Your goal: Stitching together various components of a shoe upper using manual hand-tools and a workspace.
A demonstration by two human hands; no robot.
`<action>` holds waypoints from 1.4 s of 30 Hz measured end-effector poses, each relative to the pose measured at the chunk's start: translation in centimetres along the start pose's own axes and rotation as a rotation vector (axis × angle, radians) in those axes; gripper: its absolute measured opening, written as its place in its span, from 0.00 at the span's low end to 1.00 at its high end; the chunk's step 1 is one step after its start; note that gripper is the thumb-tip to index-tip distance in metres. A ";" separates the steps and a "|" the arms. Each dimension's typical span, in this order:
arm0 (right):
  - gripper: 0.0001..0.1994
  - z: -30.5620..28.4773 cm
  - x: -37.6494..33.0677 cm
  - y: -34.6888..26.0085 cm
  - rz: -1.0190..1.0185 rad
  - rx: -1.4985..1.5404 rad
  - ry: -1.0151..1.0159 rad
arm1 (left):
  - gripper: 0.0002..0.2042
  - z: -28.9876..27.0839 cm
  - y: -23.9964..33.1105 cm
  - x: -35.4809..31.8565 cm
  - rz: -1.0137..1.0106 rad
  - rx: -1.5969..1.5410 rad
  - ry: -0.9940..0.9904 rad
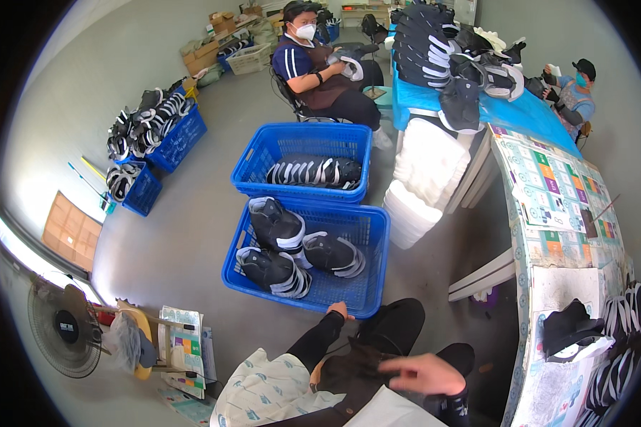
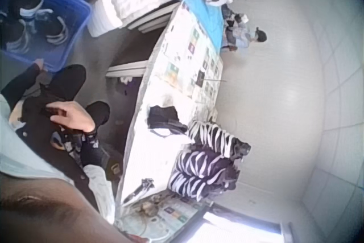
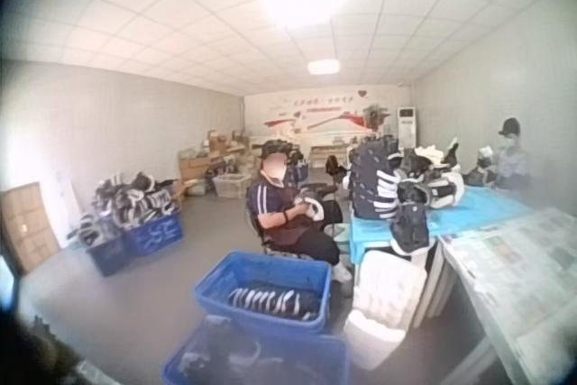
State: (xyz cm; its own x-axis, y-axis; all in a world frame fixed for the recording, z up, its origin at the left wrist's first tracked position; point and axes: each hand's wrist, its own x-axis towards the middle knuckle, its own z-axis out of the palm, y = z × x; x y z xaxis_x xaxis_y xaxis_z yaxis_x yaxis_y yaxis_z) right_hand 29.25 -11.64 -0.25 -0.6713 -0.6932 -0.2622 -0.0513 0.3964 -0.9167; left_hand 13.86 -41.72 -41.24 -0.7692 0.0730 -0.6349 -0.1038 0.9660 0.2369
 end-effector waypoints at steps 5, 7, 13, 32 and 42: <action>0.21 0.1 -2.8 -4.0 -0.441 0.272 -0.123 | 0.40 0.4 -0.3 1.5 0.044 0.081 -0.060; 0.18 0.8 -4.0 -4.9 -0.405 0.847 0.349 | 0.35 -1.1 0.9 0.6 0.029 0.067 -0.074; 0.24 -1.2 -6.7 -1.7 -0.414 1.534 0.932 | 0.24 -14.3 11.6 -11.4 0.383 -1.633 -0.872; 0.14 2.1 -5.1 9.8 -0.174 1.287 0.998 | 0.19 -24.1 18.3 -22.4 0.647 -1.837 -0.193; 0.10 2.2 -5.4 -3.3 -1.231 0.639 -0.385 | 0.21 -19.4 12.0 -19.8 0.632 -1.615 -0.673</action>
State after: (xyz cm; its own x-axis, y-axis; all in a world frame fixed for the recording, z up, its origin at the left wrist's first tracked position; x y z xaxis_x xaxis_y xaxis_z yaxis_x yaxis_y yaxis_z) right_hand 34.72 -10.50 3.50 -0.2019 -0.5474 0.8122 -0.0371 -0.8244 -0.5648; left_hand 15.58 -36.43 -11.54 -0.6219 0.7463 -0.2370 -0.6719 -0.3532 0.6510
